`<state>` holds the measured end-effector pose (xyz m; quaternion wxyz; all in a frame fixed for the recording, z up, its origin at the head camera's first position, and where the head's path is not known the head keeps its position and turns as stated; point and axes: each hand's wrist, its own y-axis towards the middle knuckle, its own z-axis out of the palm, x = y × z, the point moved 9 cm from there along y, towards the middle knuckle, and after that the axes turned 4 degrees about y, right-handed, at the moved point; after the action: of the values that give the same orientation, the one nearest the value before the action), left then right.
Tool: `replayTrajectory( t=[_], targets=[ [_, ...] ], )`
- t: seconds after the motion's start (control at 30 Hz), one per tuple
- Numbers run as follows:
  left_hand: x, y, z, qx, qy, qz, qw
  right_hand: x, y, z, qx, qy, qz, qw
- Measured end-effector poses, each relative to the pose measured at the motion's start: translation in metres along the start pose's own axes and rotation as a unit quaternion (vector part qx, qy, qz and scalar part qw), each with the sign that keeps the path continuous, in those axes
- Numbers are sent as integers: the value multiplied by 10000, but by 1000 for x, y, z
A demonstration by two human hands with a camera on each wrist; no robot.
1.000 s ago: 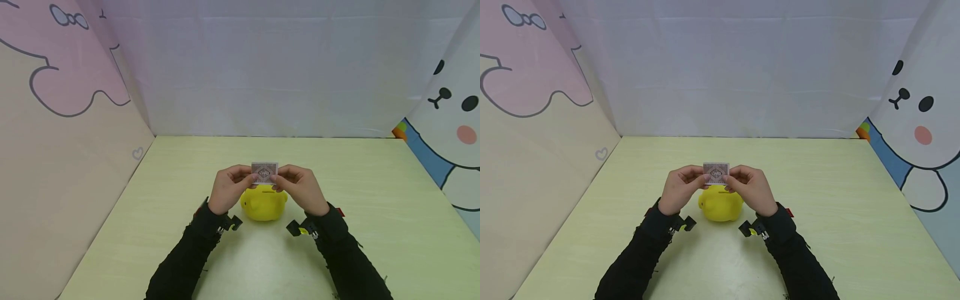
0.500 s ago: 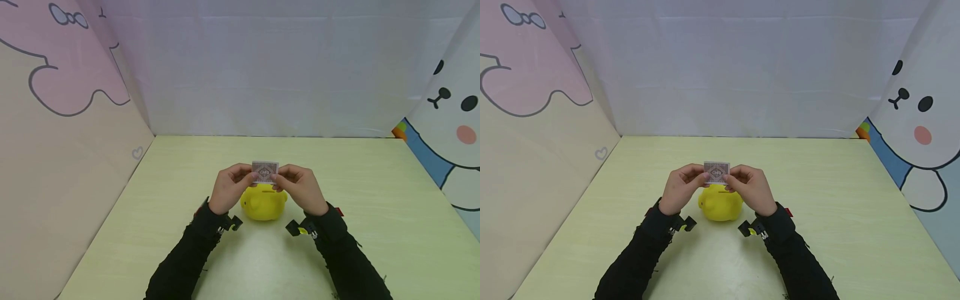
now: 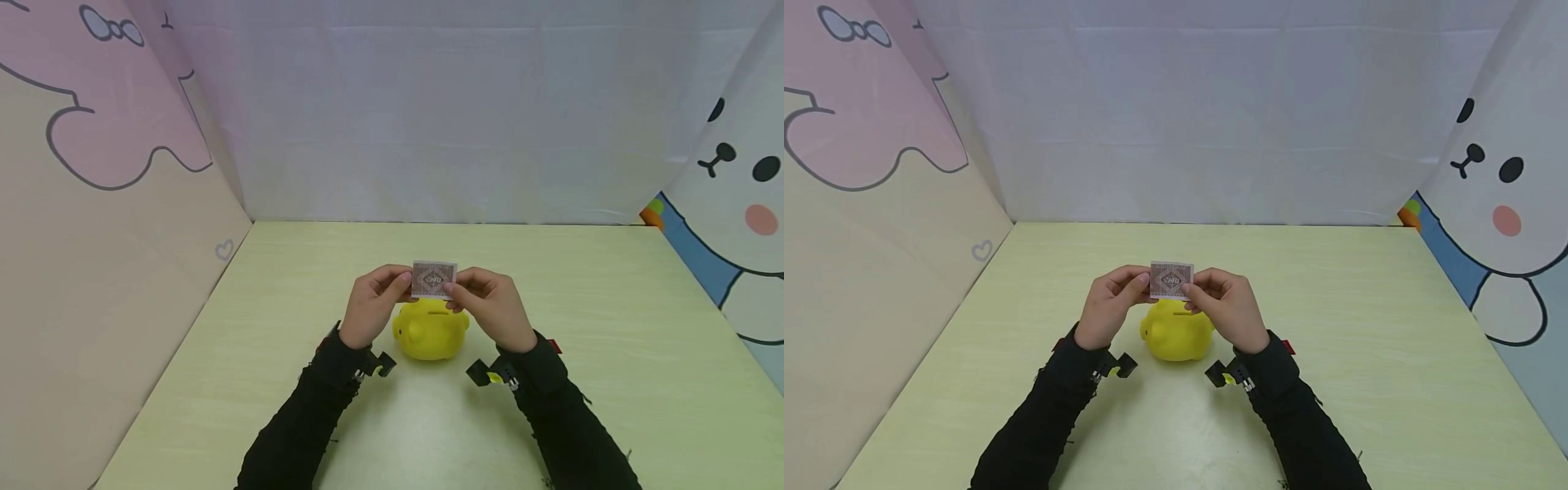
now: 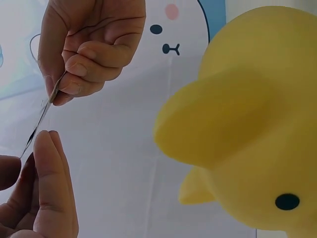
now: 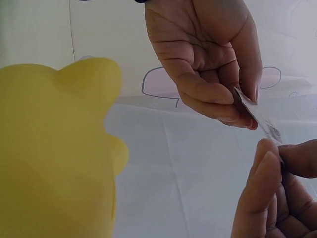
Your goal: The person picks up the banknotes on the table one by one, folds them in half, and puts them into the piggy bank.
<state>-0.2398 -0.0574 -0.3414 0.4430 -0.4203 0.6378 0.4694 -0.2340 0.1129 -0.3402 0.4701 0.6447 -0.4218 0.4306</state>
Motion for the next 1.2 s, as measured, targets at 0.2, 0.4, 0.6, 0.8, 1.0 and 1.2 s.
replayTrajectory(
  t=[0.2,0.4,0.6,0.8,1.0,1.2],
  targets=[
    [1,0,2,89,-39,-48,9999,0,0,0,13,15,35,10000],
    [-1,-2,4,183,-54,-3,9998,0,0,0,26,51,-42,10000],
    [-5,-4,3,180,-61,69,9998,-1,0,-1,-22,49,-103,9999],
    [-7,-4,5,253,-142,146,9995,-1,0,-1,-66,77,-102,9999],
    [-7,-4,7,310,-108,207,9992,-1,0,-1,-65,102,-91,9999],
    [-7,-4,7,285,-46,144,9995,0,-1,1,-31,109,-74,9999]
  ],
)
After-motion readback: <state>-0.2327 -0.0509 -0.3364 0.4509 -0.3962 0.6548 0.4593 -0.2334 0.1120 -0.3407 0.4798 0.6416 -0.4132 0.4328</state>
